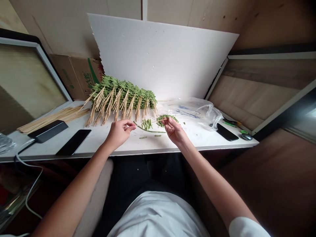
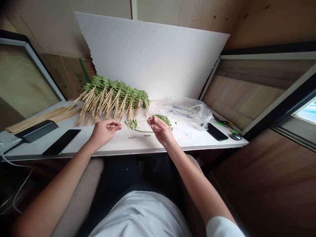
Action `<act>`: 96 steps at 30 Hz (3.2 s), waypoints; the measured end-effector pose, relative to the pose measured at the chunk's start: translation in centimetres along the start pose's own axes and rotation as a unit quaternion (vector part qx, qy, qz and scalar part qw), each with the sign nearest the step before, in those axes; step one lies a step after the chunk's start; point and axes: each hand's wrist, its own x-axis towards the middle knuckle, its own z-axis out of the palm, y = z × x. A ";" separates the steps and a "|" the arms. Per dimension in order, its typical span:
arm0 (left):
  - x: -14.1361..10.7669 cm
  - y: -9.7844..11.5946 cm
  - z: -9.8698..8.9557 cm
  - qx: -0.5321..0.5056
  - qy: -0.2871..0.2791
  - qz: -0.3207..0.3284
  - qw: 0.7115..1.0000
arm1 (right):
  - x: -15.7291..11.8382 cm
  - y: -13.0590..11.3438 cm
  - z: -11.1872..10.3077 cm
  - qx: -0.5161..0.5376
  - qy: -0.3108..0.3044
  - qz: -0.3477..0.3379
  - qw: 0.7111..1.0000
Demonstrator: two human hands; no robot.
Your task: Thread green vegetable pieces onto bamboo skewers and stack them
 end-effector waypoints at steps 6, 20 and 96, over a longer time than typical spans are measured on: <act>-0.2 0.2 0.2 -0.007 -0.001 -0.005 1.000 | 0.0 0.2 0.0 0.011 0.011 -0.009 1.000; -0.3 -0.3 0.6 0.012 0.005 0.004 1.000 | 0.1 0.3 0.2 -0.015 0.037 -0.028 0.999; -1.1 -1.5 3.6 -0.035 0.037 0.003 0.999 | 1.3 -0.3 -1.7 -0.065 0.024 -0.055 0.996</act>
